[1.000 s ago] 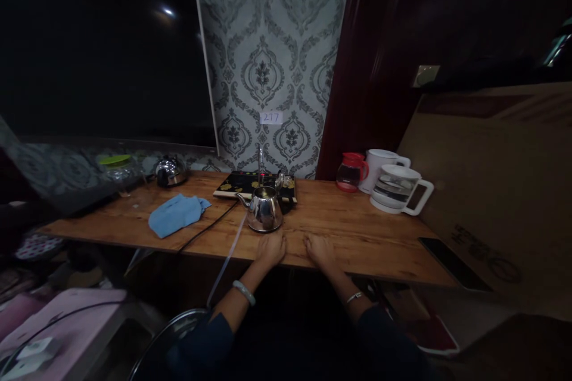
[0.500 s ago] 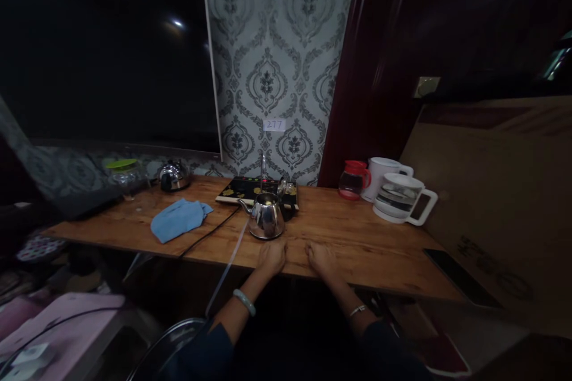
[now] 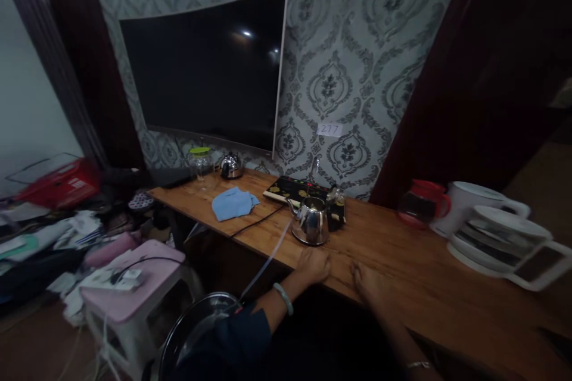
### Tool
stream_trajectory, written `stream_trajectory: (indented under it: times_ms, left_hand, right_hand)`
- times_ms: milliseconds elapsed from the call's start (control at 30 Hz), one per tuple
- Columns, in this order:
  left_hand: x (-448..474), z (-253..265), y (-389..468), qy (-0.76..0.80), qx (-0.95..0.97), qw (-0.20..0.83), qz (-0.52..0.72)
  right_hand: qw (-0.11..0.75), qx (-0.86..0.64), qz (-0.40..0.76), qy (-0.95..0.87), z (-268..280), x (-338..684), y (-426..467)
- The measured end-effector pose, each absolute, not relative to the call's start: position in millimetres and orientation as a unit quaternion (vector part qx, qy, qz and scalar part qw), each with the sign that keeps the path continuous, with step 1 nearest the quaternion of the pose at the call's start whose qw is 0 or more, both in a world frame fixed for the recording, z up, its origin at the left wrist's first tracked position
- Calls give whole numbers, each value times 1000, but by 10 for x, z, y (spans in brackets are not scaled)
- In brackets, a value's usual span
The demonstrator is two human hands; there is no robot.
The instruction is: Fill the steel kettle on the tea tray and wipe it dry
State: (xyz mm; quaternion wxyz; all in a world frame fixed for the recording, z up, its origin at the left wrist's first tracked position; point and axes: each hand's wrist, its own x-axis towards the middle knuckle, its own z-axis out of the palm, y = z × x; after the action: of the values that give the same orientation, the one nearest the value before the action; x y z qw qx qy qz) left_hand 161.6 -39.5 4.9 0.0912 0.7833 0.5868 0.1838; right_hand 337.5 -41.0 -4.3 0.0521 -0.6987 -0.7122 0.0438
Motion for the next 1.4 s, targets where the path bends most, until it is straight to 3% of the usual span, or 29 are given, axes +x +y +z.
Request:
stream_trajectory:
  times_ms: [1400]
  left_hand:
    - [1602,-90,-339,568,798,59,195]
  right_hand:
    - [60,-693,49,-716,-80,3385,-389]
